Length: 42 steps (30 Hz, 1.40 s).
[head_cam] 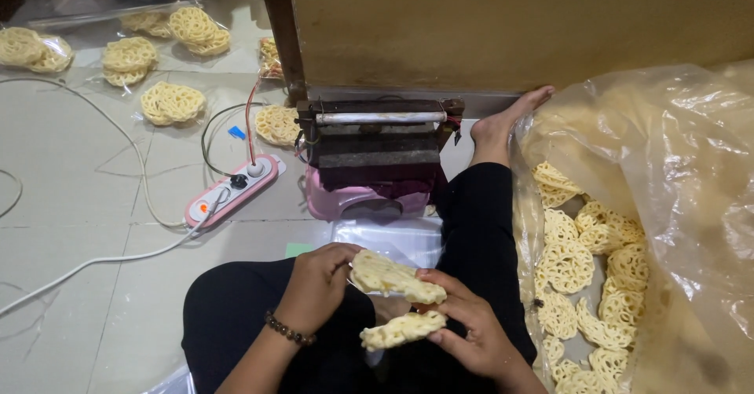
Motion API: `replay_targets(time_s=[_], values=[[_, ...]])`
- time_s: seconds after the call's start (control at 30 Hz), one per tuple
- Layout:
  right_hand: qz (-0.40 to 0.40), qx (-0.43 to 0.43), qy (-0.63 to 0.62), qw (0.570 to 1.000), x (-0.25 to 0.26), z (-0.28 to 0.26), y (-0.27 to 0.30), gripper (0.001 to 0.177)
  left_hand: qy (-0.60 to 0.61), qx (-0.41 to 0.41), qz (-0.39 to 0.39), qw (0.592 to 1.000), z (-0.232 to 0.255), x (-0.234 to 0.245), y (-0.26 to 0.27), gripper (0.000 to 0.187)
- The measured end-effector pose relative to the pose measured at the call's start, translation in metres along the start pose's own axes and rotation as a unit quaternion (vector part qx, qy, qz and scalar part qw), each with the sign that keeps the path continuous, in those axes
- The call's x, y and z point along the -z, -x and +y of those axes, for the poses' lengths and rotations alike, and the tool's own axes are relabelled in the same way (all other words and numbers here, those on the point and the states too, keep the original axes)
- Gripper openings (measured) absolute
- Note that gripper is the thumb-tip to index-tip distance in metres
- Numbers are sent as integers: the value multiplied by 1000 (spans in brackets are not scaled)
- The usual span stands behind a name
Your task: The person is manually packaging crackers into small plastic bags from a large pile on the floor.
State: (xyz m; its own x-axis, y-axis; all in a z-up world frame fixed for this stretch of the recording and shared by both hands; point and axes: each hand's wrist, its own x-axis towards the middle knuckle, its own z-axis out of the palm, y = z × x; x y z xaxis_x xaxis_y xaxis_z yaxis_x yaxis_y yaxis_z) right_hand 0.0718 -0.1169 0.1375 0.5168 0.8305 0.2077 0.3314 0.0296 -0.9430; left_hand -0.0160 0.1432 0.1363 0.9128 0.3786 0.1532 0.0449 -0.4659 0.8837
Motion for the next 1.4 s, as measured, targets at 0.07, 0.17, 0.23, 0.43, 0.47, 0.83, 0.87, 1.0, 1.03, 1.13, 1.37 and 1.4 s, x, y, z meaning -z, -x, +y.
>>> replay_targets(time_s=[0.07,0.17,0.23,0.43,0.47,0.83,0.87,1.0,1.03,1.13,1.37,1.4], values=[[-3,5,1,1000,5,3,1,34,-12,26,-37,999,1,2,-2,38],[-18,-2,3,1000,6,1,0,35,5,-33,-85,996,9,7,-2,53],[-17,0,26,1000,10,-3,-3,24,-4,-36,-88,995,12,10,-3,55],[-26,-18,264,964,11,-21,-16,13,-69,-59,-151,984,27,13,0,57],[-25,-21,317,948,9,-22,-17,16,-99,-66,-203,972,30,10,1,62],[-126,56,398,907,-1,-43,-19,41,-13,-22,-171,985,38,2,-2,57],[-142,58,425,892,-3,-38,-21,45,-15,-19,-182,983,44,0,-2,57],[-159,-30,429,889,-2,-32,-23,34,-71,-51,-235,968,38,-17,6,59],[-147,-28,452,879,-2,-34,-23,34,-82,-49,-244,965,38,-19,8,61],[-147,-49,398,904,26,-54,-18,31,-96,-31,-234,967,30,-16,5,63],[68,25,202,977,19,-39,-16,40,76,-21,-137,987,40,-15,3,59],[68,25,203,976,16,-38,-19,40,76,-22,-137,987,41,-17,3,59]])
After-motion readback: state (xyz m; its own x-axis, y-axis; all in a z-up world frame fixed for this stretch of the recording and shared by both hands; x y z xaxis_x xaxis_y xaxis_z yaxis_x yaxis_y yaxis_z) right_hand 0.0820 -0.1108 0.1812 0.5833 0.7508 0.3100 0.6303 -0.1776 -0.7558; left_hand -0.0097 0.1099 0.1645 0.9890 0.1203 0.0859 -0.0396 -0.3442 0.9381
